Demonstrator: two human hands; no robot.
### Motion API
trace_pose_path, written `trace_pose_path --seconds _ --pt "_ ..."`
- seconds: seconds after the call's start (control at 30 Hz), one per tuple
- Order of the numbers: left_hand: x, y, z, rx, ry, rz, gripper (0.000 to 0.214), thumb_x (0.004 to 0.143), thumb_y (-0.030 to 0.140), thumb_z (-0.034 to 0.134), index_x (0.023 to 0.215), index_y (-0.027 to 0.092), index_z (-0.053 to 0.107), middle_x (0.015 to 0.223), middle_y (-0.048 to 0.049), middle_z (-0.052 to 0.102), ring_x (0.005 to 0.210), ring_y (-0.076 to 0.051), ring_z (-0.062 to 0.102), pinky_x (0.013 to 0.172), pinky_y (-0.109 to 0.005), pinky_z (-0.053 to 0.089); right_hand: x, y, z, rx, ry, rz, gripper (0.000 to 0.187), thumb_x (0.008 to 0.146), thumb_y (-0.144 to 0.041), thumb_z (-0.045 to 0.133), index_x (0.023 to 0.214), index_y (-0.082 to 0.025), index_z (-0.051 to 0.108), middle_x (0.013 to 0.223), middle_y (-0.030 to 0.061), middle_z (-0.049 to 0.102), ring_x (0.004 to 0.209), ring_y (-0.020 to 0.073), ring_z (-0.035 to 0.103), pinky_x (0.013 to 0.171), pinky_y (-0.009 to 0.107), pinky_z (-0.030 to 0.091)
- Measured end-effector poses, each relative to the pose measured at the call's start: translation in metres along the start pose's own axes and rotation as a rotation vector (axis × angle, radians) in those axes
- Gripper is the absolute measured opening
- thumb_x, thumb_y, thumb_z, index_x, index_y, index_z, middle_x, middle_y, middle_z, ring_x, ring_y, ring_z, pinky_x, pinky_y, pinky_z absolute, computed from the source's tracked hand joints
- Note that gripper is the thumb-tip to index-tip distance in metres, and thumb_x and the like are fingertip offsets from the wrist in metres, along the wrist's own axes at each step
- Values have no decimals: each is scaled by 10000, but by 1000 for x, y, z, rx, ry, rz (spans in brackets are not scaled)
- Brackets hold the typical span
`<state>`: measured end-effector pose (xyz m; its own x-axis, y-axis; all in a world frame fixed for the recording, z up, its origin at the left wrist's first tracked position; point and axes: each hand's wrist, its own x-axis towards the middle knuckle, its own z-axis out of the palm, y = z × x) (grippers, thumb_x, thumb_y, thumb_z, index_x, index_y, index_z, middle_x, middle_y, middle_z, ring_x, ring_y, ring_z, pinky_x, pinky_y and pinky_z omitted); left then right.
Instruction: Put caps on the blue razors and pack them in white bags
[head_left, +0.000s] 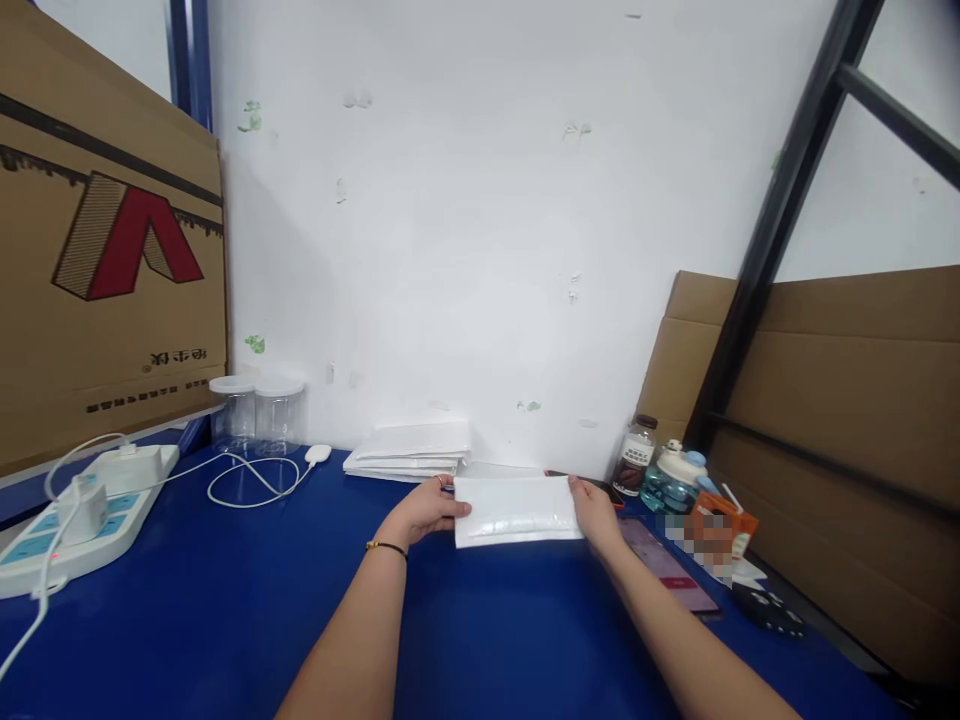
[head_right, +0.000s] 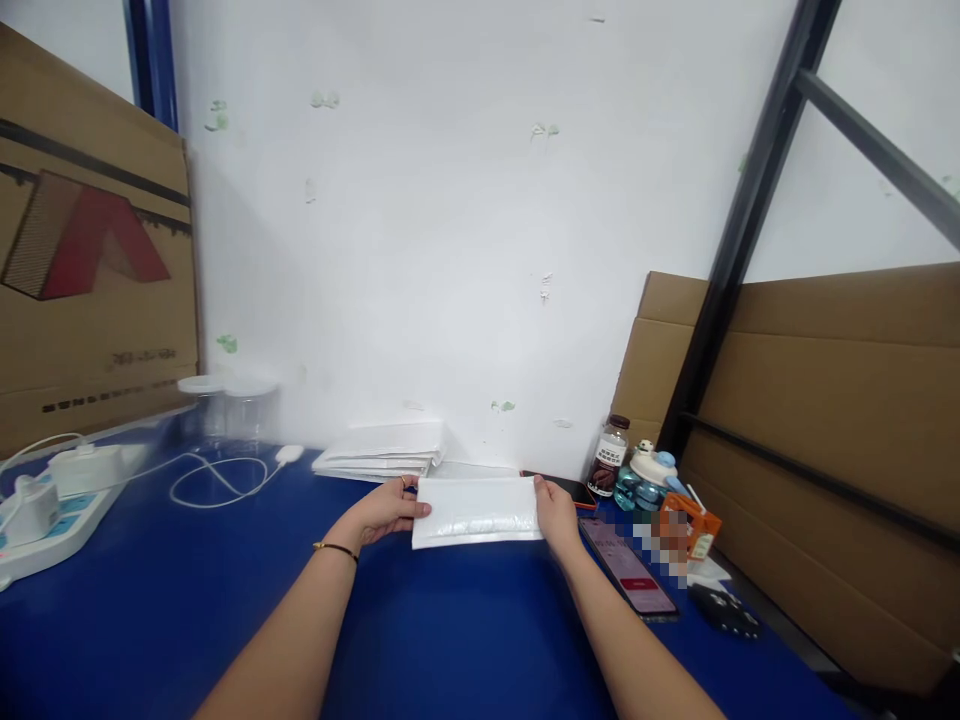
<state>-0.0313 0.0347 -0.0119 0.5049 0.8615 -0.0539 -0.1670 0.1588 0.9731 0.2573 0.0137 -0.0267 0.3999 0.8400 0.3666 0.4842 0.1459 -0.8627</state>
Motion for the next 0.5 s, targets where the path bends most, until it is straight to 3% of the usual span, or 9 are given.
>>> trace_pose_path --seconds 0.13,0.2,0.33,0.5 --pt "13 -6 15 -96 192 127 633 572 238 799 1105 179 461 888 -63 642 843 -191 640 793 -347 512 13 4 -12 257 -190 200 305 729 -434 589 826 -148 633 548 30 599 438 153 501 407 248 380" --pt "17 -5 22 -123 256 166 626 645 292 755 1162 177 421 934 -85 627 865 -182 633 799 -336 507 24 8 -15 244 -154 205 256 724 -354 607 857 -136 624 566 37 606 421 141 499 372 237 377" --pt "20 -5 19 -67 373 156 519 717 315 682 1153 189 430 1043 -106 589 952 -185 607 792 -314 503 49 19 -11 50 -33 176 157 754 -259 546 807 -121 599 590 59 616 469 157 542 402 250 428" --pt "20 -13 6 15 473 22 494 676 280 690 1099 183 457 983 -92 600 883 -200 626 702 -298 507 71 22 15 -324 -73 66 202 791 -241 467 752 -119 623 682 108 648 663 226 615 576 309 477"
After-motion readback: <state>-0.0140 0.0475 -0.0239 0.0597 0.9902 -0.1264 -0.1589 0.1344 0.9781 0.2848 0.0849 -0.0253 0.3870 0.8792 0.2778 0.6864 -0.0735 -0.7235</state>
